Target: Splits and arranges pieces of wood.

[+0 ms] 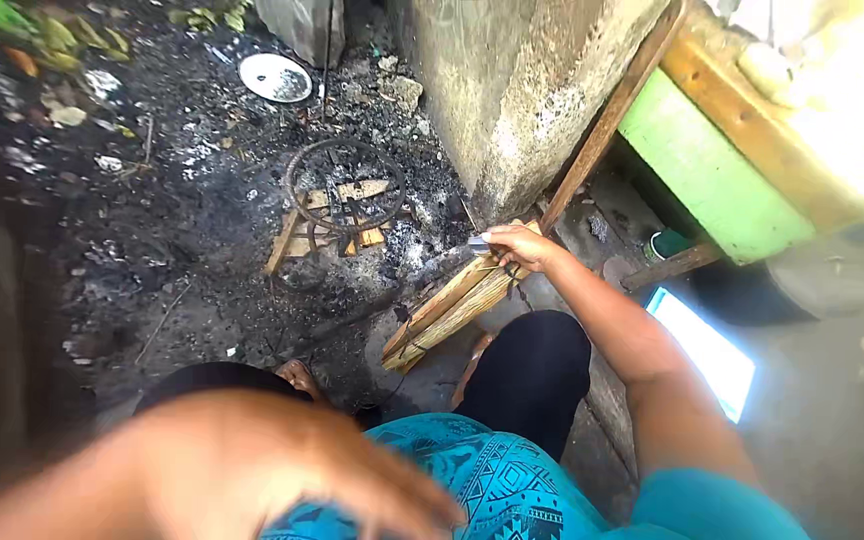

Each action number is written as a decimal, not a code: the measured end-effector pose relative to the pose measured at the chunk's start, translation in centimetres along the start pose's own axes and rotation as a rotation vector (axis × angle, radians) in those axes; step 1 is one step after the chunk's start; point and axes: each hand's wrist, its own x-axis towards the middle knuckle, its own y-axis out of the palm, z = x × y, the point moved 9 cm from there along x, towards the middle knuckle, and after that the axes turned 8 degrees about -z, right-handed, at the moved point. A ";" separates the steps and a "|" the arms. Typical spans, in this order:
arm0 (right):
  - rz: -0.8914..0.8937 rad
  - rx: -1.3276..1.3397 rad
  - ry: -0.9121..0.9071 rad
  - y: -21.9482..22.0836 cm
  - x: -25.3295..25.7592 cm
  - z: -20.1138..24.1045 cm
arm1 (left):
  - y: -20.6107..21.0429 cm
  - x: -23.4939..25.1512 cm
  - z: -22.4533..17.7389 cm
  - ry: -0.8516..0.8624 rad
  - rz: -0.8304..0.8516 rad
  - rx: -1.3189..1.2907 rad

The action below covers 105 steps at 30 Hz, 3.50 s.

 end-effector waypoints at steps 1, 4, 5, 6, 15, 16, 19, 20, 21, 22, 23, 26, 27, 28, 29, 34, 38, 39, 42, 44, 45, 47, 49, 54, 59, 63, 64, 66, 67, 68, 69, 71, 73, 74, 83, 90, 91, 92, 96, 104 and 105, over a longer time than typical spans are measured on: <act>0.030 -0.055 -0.034 1.8 0.1 2.1 | -2.9 -0.4 1.3 -0.113 -0.095 0.038; 0.146 -0.211 -0.205 8.4 -0.7 7.7 | -12.8 -3.2 5.3 -0.461 -0.662 0.214; 0.187 -0.238 -0.270 10.7 -1.0 9.0 | -15.8 -4.7 6.5 -0.500 -0.886 0.220; 0.234 -0.274 -0.338 12.9 -1.5 10.1 | -18.2 -6.3 7.6 -0.505 -1.065 0.227; 0.668 -0.506 -0.887 26.7 -6.0 13.6 | -25.3 -13.8 16.3 -0.324 -1.490 0.166; 0.712 -0.519 -0.900 27.3 -6.4 13.7 | -25.3 -13.8 16.6 -0.263 -1.496 0.148; 0.731 -0.640 -0.930 26.9 -7.4 14.7 | -25.3 -14.2 16.7 -0.128 -1.522 0.061; 0.702 -0.667 -0.915 25.9 -7.3 15.2 | -25.3 -14.9 16.9 -0.111 -1.551 0.015; 0.672 -0.664 -0.881 24.6 -6.7 15.7 | -25.3 -15.7 17.2 -0.125 -1.610 -0.031; 0.645 -0.651 -0.814 22.9 -5.8 15.9 | -25.4 -16.7 17.6 -0.153 -1.677 -0.086; 0.618 -0.642 -0.716 21.2 -4.2 15.4 | -25.6 -17.9 18.3 -0.173 -1.748 -0.136; 0.460 -0.729 -0.422 15.9 3.5 9.6 | -26.5 -20.9 19.8 -0.141 -1.898 -0.181; 0.399 -0.758 -0.316 14.3 6.3 6.3 | -26.8 -21.6 19.9 -0.117 -1.942 -0.180; 0.341 -0.769 -0.198 12.9 8.7 2.5 | -26.9 -22.2 19.9 -0.099 -1.988 -0.175; 0.283 -0.773 -0.105 11.6 10.7 -1.4 | -26.8 -22.6 19.9 -0.097 -2.029 -0.174; -0.011 -1.039 0.191 7.1 13.9 -14.6 | -27.3 -22.4 19.4 -0.073 -2.146 -0.131; -0.022 -1.068 0.287 8.8 14.2 -19.2 | -28.2 -21.2 19.6 -0.142 -2.082 -0.116; 0.027 -1.101 0.261 10.0 14.6 -19.5 | -28.4 -20.8 19.5 -0.168 -2.056 -0.122; 0.208 -1.221 0.148 14.0 16.5 -20.1 | -28.8 -19.4 19.4 -0.227 -1.972 -0.166; 0.288 -1.270 0.071 16.3 18.1 -20.4 | -29.0 -18.6 19.5 -0.222 -1.951 -0.198; 0.311 -1.283 0.040 17.2 18.7 -20.5 | -29.1 -18.3 19.6 -0.202 -1.947 -0.208; 0.340 -1.316 -0.027 18.6 19.7 -21.0 | -29.2 -17.7 19.9 -0.175 -1.934 -0.215; 0.362 -1.363 -0.085 19.7 20.6 -21.6 | -29.5 -17.7 20.1 -0.162 -1.932 -0.212; 0.288 -1.386 -0.090 19.5 21.3 -22.5 | -29.9 -18.6 20.7 -0.195 -1.967 -0.250; 0.224 -1.324 0.014 18.4 21.7 -23.2 | -29.9 -19.7 21.3 -0.213 -2.044 -0.299; 0.301 -1.320 0.123 18.2 21.1 -23.2 | -29.8 -19.5 21.2 -0.250 -2.051 -0.292; 0.326 -1.299 0.154 18.3 21.2 -22.6 | -29.8 -19.5 21.2 -0.255 -2.051 -0.293; 0.397 -1.189 0.199 18.8 21.9 -20.8 | -29.8 -19.5 21.2 -0.248 -2.048 -0.294; 0.445 -1.115 0.209 19.2 22.5 -19.8 | -29.7 -19.6 21.3 -0.245 -2.048 -0.294; 0.484 -1.029 0.194 19.7 23.2 -18.7 | -29.6 -19.6 21.4 -0.245 -2.050 -0.298; 0.504 -0.950 0.141 20.1 24.2 -17.1 | -29.6 -19.6 21.4 -0.246 -2.052 -0.302; 0.544 -0.834 0.013 21.0 24.9 -9.6 | -29.6 -19.6 21.3 -0.242 -2.046 -0.304; 0.439 -0.796 -0.195 21.0 25.2 -0.4 | -29.6 -19.4 21.1 -0.244 -2.035 -0.300; 0.348 -0.788 -0.294 20.6 25.6 3.2 | -29.4 -19.3 21.1 -0.247 -2.027 -0.300; 0.571 -0.777 -0.224 27.0 22.6 -2.5 | -29.5 -19.4 20.8 -0.201 -2.013 -0.345; 0.346 -1.148 0.068 29.1 19.0 -20.5 | -28.8 -19.4 20.6 -0.180 -2.017 -0.358; 0.300 -1.167 0.065 29.1 18.8 -21.1 | -28.8 -19.3 20.5 -0.180 -2.018 -0.360; 0.280 -1.181 0.063 29.1 18.6 -21.3 | -28.8 -19.2 20.4 -0.178 -2.017 -0.358; 0.295 -1.125 0.050 28.3 20.4 -21.7 | -28.9 -19.3 20.5 -0.184 -2.007 -0.350; 0.451 -1.199 0.092 24.7 20.4 -24.7 | -29.4 -18.8 20.7 -0.199 -2.004 -0.361; 0.418 -1.187 0.101 24.7 20.1 -25.1 | -29.4 -18.7 20.7 -0.199 -2.006 -0.366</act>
